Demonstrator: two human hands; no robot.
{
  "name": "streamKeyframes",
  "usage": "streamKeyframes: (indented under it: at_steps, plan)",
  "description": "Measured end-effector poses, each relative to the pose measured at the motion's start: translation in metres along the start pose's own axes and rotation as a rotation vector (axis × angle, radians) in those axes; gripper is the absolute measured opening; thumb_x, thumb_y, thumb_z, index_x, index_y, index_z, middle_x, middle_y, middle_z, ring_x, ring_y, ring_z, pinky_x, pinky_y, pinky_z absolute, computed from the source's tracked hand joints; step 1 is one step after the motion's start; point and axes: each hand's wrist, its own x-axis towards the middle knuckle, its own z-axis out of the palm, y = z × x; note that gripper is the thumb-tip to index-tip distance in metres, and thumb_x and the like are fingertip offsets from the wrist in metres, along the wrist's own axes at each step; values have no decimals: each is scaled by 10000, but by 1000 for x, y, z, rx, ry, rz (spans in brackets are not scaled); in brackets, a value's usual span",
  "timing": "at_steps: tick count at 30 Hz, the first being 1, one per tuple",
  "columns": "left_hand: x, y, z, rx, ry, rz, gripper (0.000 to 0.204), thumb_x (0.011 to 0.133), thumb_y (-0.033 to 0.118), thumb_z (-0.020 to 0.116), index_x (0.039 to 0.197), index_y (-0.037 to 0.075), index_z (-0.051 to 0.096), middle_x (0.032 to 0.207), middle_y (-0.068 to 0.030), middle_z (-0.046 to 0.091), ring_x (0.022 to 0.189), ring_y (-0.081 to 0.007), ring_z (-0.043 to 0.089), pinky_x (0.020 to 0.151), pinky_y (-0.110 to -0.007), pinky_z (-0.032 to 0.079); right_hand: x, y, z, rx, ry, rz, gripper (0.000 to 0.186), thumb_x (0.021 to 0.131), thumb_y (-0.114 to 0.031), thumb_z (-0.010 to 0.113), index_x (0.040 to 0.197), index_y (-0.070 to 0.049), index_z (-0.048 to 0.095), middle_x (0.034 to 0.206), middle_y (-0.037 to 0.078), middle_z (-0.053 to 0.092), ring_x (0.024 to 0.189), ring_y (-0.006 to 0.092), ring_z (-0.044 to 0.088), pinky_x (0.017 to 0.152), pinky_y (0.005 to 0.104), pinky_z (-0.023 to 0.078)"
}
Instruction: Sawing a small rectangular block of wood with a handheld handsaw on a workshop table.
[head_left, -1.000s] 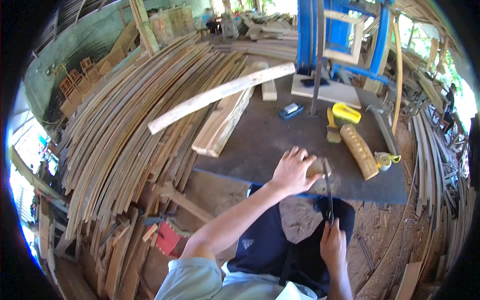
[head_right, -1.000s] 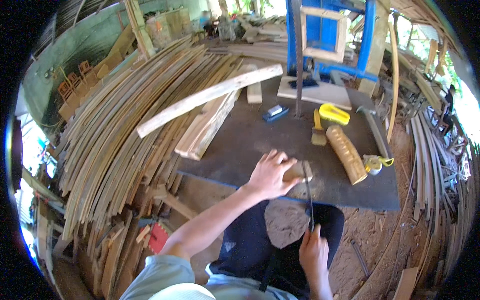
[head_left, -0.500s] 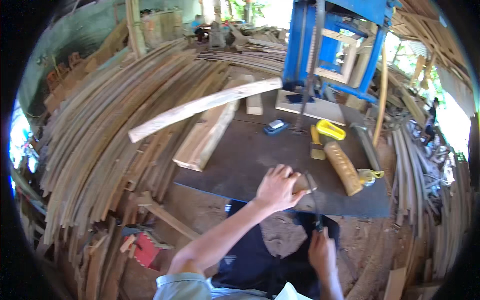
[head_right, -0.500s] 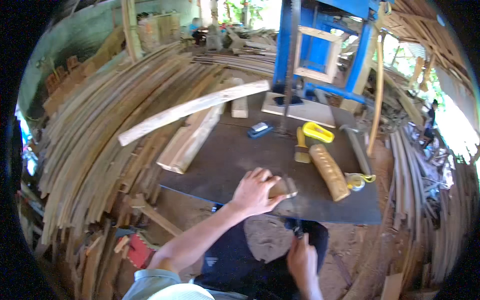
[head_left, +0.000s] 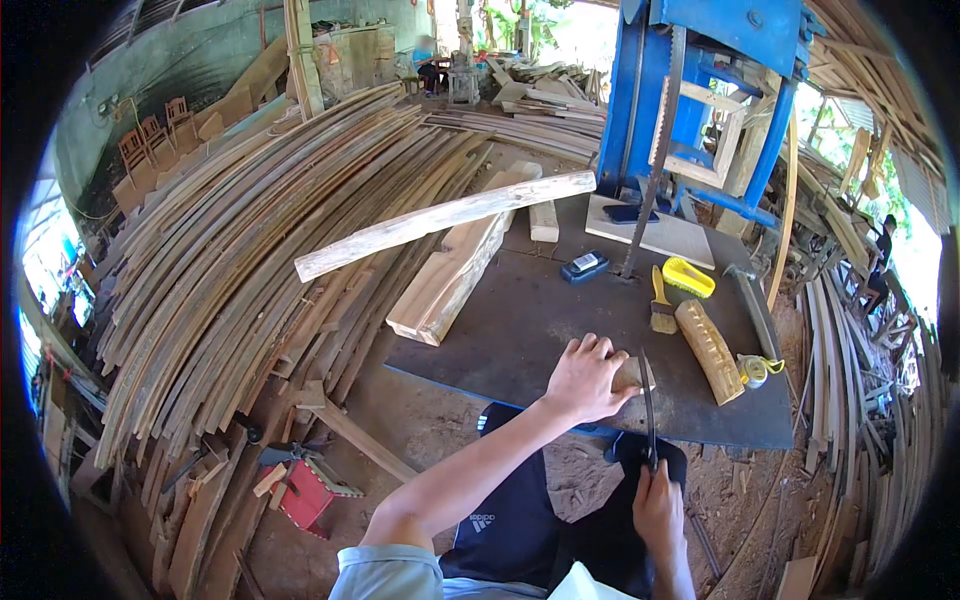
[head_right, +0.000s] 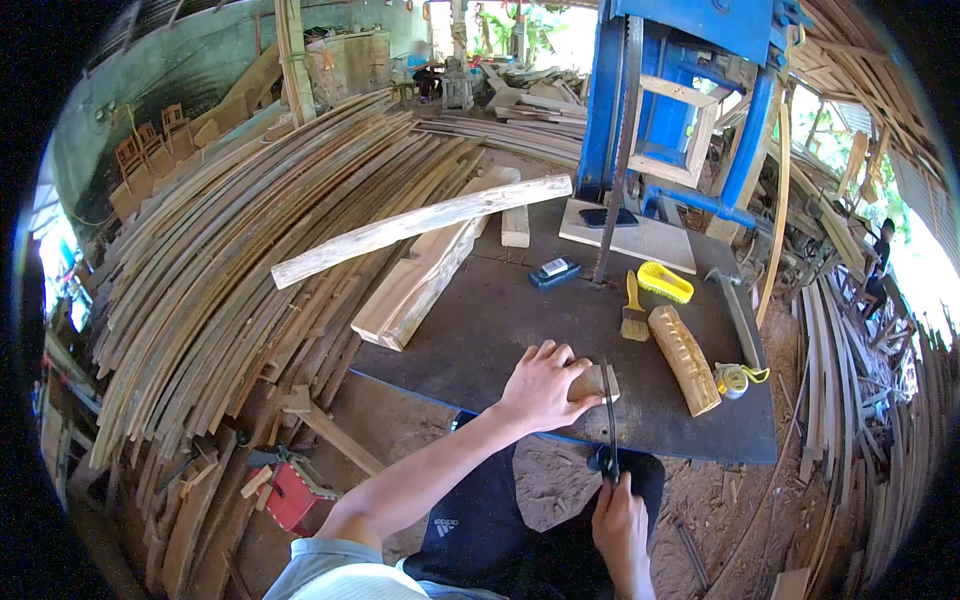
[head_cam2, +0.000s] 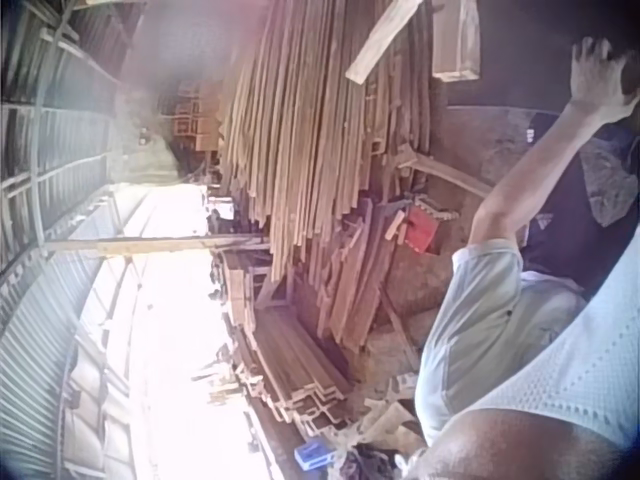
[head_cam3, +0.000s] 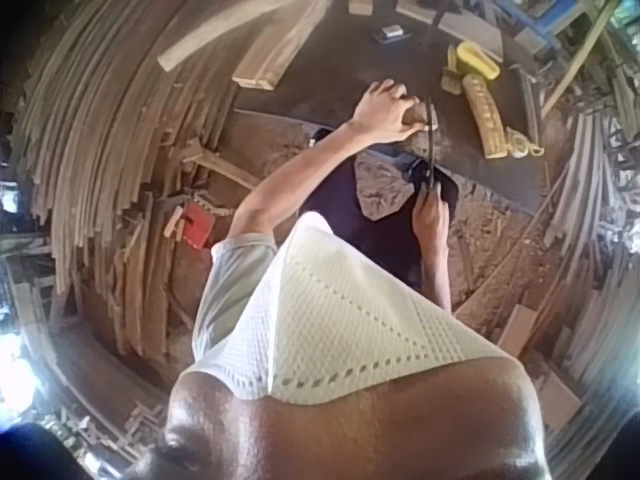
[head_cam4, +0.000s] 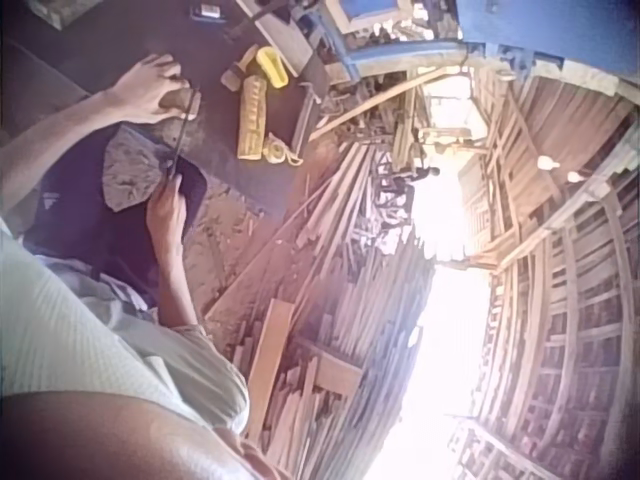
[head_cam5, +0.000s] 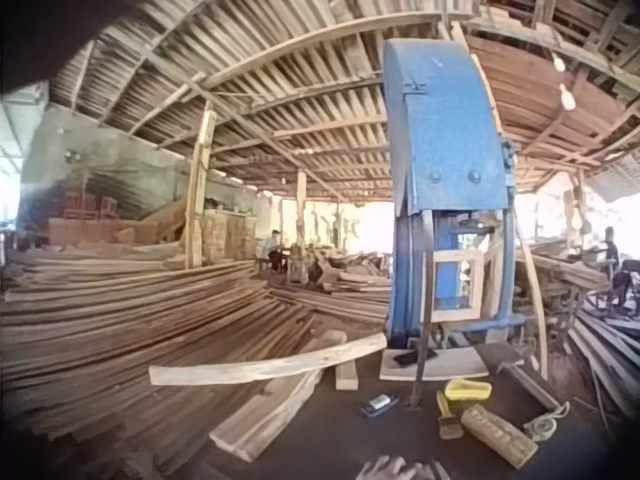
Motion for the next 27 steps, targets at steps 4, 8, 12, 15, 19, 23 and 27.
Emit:
streamKeyframes:
  at_steps: [4,8,12,15,19,23,27]
  plan:
    - [1,-2,4,-9,9,19,620,942,614,728,1293,103,752,1175,-134,668,1194,-309,616,1036,-468,509,-9,8,-7,84,-113,143,318,1098,-218,587,1114,97,628,669,312,646,592,497,650,541,600,503]
    - [1,1,1,-13,-23,30,628,948,624,721,1301,105,752,1204,-134,671,1213,-303,611,1050,-467,503,11,5,6,61,-66,66,328,1093,-231,591,1137,94,617,661,307,644,606,522,643,566,612,511]
    - [2,3,-1,6,-10,34,640,966,653,687,1292,107,757,1206,-129,674,1212,-293,612,1034,-466,512,-14,-2,-16,110,-100,123,302,1095,-242,589,1126,58,609,679,324,645,617,529,641,577,640,498]
    - [1,6,-10,-15,-73,-4,588,929,572,746,1282,101,746,1223,-138,693,1249,-315,602,1048,-479,486,-26,28,-26,31,-126,140,260,1090,-226,610,1017,22,589,702,307,657,635,521,648,569,622,488]
    - [-6,-6,4,-53,38,50,569,898,546,777,1256,104,759,1179,-113,684,1224,-292,599,1033,-457,490,15,42,-43,28,80,-200,227,1099,-170,621,990,24,581,658,192,645,571,409,638,536,492,473]
    - [-6,2,6,-46,67,12,563,902,536,768,1244,89,759,1171,-112,685,1213,-288,598,1025,-441,485,32,37,-53,385,-41,76,215,1112,-170,595,1133,41,625,695,221,664,586,419,656,536,481,475]
    - [-4,-5,9,-41,48,11,594,904,556,765,1272,90,755,1172,-101,677,1196,-288,596,1034,-432,476,25,33,-34,301,-128,16,241,1103,-186,609,1176,42,629,776,301,664,716,533,646,577,544,476]
